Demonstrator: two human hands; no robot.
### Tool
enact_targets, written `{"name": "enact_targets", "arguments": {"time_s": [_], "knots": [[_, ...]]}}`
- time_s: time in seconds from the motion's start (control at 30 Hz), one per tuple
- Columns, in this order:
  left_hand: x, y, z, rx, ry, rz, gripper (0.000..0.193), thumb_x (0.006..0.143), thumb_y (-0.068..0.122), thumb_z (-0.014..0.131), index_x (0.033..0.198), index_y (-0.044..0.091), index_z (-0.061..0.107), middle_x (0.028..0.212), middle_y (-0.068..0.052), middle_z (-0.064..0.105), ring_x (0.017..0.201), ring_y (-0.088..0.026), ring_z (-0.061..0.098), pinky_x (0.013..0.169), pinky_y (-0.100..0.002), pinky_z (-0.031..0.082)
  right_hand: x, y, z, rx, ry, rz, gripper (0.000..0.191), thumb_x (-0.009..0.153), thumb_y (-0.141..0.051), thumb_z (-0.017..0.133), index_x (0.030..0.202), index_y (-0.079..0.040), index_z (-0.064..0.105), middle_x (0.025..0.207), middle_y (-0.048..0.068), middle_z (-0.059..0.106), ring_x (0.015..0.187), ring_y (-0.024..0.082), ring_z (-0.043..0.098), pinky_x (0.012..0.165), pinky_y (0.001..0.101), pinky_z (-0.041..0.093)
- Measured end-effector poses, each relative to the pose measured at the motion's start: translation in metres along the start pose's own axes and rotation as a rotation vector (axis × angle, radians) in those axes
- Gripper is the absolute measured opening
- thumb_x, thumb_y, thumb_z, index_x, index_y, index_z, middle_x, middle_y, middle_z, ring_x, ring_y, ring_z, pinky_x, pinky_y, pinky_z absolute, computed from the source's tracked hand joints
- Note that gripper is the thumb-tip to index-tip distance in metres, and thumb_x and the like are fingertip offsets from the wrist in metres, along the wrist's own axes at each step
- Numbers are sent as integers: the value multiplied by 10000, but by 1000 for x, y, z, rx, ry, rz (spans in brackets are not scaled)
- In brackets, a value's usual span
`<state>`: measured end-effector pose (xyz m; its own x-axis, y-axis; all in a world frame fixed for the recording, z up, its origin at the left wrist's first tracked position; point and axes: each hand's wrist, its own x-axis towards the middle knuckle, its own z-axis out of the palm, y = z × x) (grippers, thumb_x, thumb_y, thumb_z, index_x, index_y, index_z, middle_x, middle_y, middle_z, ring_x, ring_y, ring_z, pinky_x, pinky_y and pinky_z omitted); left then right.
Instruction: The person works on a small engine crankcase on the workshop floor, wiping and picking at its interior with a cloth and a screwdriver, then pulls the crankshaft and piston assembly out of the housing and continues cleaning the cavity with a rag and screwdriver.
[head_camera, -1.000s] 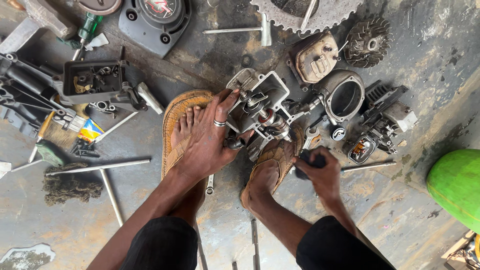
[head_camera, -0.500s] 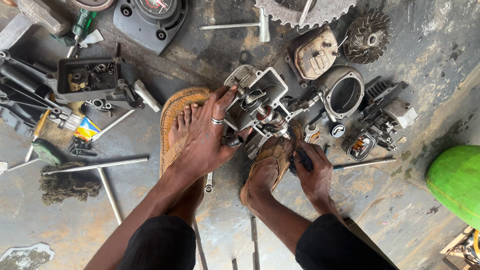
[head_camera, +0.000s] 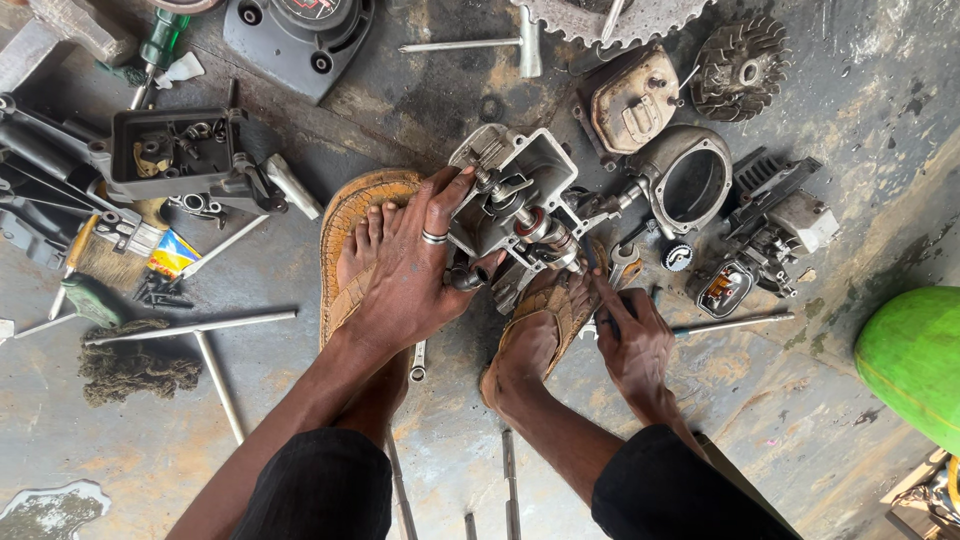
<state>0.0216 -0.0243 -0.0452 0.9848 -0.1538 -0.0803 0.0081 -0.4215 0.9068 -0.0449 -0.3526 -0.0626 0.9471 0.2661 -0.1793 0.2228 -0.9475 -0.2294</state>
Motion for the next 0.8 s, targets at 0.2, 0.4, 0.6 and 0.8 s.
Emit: {"name": "enact_targets", "arguments": {"time_s": [0.2, 0.4, 0.6, 0.8], "knots": [[3, 2, 2, 16, 9, 19, 868, 929, 324, 796, 1580, 84, 275, 1546, -256, 417, 1430, -453, 447, 1159, -597, 339, 1, 7, 0, 12, -264, 155, 673, 838, -71, 702, 1486, -198, 570, 879, 86, 619, 630, 232, 638, 587, 408, 582], [5, 5, 1, 22, 17, 46, 886, 919, 299, 813, 1579, 82, 263, 1535, -258, 420, 1409, -455, 469, 1136, -600, 354, -6, 7, -3, 98, -417, 228, 731, 827, -84, 705, 1519, -136, 473, 944, 120, 655, 647, 266, 675, 602, 445, 590], [6, 8, 0, 9, 20, 52, 882, 921, 289, 817, 1579, 87, 265, 1535, -239, 434, 1394, -445, 494, 1127, -590, 374, -1, 3, -9, 247, -344, 191, 664, 849, -52, 693, 1486, -117, 520, 971, 146, 686, 649, 247, 691, 569, 417, 598], [6, 10, 0, 2, 8, 41, 887, 907, 275, 829, 1570, 80, 274, 1520, -249, 433, 1367, -446, 505, 1123, -581, 388, -23, 8, -14, 373, -298, 243, 627, 827, -28, 689, 1435, -102, 555, 915, 136, 710, 543, 167, 648, 459, 349, 585]]}}
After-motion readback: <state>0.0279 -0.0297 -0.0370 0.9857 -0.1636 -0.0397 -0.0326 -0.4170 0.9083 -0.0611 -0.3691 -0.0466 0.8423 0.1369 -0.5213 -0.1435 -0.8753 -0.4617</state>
